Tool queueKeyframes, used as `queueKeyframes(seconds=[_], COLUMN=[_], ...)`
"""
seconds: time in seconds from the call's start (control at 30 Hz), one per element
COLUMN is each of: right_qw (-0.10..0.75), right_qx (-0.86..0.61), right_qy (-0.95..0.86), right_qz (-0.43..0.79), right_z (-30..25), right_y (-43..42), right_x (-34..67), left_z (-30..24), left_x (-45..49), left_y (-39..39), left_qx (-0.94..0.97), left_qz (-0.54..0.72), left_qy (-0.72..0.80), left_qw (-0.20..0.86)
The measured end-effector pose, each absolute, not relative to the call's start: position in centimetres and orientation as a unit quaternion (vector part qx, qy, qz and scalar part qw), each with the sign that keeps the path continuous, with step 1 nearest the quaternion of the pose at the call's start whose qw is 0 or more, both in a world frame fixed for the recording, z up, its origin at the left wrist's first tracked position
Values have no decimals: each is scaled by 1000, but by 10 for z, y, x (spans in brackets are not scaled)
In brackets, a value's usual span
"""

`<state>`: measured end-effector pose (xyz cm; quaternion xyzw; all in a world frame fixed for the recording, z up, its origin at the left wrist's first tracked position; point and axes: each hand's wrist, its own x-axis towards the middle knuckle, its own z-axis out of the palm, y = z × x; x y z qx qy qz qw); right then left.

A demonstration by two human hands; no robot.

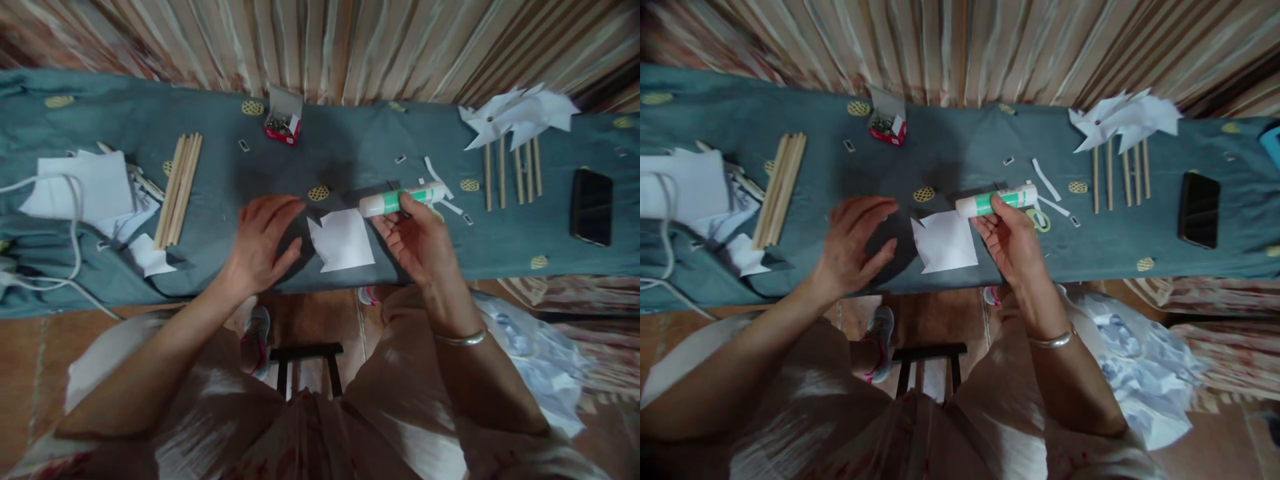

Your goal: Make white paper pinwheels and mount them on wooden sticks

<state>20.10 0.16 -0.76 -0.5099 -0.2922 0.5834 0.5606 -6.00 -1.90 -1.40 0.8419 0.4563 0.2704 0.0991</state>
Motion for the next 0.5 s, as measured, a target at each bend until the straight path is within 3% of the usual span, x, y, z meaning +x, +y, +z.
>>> queueKeyframes(seconds=[0.17, 0.5], right_qw=[549, 528], right_qx=[-484, -453], right_qy=[-275, -266], right_qz=[623, 667], right_z=[-5, -4], right_y=[1, -4], right_x=[194, 174], left_z=[-23, -14], left_x=[-87, -65], left_y=[1, -7], left_qx=[808, 799], left_qz=[231, 281], left_qy=[532, 506], left_qw=[101, 166])
